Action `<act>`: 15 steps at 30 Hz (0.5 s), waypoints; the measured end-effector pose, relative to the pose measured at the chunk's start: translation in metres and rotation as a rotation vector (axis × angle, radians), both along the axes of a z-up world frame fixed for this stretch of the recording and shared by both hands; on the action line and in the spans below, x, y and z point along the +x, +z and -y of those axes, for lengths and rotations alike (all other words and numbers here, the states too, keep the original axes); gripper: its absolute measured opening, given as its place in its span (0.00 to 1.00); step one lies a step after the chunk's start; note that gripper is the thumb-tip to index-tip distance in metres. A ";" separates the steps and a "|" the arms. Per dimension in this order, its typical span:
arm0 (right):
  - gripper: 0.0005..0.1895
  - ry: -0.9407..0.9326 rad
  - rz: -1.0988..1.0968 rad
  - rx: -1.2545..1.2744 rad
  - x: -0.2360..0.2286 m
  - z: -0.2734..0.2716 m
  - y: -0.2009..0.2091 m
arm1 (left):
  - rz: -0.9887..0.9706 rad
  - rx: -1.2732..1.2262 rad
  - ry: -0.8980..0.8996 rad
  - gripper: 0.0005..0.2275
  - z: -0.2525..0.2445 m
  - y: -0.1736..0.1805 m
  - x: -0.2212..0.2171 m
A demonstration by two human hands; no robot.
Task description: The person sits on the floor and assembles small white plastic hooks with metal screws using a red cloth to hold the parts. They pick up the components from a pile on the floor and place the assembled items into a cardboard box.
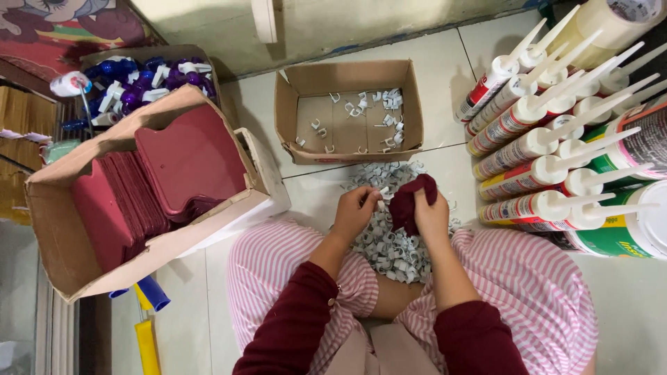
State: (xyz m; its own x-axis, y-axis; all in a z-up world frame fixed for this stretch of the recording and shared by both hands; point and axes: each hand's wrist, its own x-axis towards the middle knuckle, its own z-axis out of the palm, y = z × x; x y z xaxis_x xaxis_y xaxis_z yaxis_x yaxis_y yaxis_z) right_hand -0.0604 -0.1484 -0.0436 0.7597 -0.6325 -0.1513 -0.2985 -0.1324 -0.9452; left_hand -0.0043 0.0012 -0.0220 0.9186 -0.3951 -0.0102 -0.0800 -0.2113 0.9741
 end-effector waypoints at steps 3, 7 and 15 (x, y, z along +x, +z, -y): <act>0.13 0.194 -0.043 -0.121 -0.002 -0.026 0.048 | 0.008 0.054 0.026 0.09 0.001 0.000 0.003; 0.17 0.293 -0.072 -0.164 -0.003 -0.025 0.028 | 0.060 0.088 -0.067 0.08 0.001 0.004 0.001; 0.11 0.308 -0.064 -0.199 -0.002 -0.012 0.022 | -0.129 -0.051 -0.197 0.10 0.004 -0.002 -0.004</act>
State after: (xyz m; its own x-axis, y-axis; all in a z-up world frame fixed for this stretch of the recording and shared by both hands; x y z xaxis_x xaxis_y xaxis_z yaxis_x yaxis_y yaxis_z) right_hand -0.0626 -0.1366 -0.0212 0.9120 -0.3974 -0.1017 -0.2735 -0.4042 -0.8728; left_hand -0.0088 -0.0027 -0.0241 0.8162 -0.5695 -0.0977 0.0109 -0.1539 0.9880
